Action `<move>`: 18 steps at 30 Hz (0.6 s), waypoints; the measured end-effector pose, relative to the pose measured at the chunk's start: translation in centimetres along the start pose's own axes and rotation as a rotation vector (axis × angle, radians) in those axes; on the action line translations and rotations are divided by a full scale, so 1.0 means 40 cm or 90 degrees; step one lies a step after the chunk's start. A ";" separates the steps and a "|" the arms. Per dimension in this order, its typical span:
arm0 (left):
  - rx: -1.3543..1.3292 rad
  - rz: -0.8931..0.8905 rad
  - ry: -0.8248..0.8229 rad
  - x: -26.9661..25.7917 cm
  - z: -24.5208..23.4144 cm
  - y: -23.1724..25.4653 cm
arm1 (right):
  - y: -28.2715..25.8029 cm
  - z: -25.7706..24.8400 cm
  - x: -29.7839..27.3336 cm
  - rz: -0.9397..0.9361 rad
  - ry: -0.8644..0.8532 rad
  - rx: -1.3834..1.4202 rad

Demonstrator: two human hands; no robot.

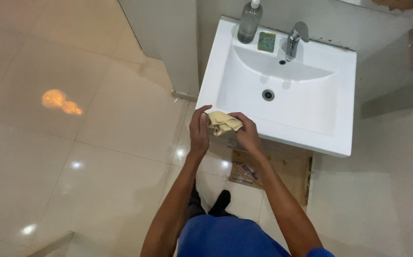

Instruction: The person wipes the interior and rim of a white bathroom sink using a yellow cloth. The person repeatedly wipes the basin, faucet area, and edges, moving the cloth around the sink surface throughout the clip.

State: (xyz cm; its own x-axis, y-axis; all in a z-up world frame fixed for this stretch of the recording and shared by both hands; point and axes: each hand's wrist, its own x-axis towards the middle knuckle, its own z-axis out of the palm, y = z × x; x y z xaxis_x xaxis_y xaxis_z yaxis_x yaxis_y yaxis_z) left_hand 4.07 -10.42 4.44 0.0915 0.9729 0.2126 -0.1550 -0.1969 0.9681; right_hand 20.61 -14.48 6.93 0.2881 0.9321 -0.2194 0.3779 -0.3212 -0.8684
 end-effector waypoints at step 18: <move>-0.150 -0.457 -0.165 0.078 0.044 -0.048 | 0.058 -0.040 0.031 0.219 -0.057 0.309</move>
State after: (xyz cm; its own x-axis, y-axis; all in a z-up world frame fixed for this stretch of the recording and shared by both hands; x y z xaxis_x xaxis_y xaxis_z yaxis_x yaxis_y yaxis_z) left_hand 6.40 -7.21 3.49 0.4685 0.7879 -0.3996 -0.1731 0.5255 0.8330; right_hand 23.24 -14.35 5.35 0.2388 0.8051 -0.5429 -0.1754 -0.5141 -0.8396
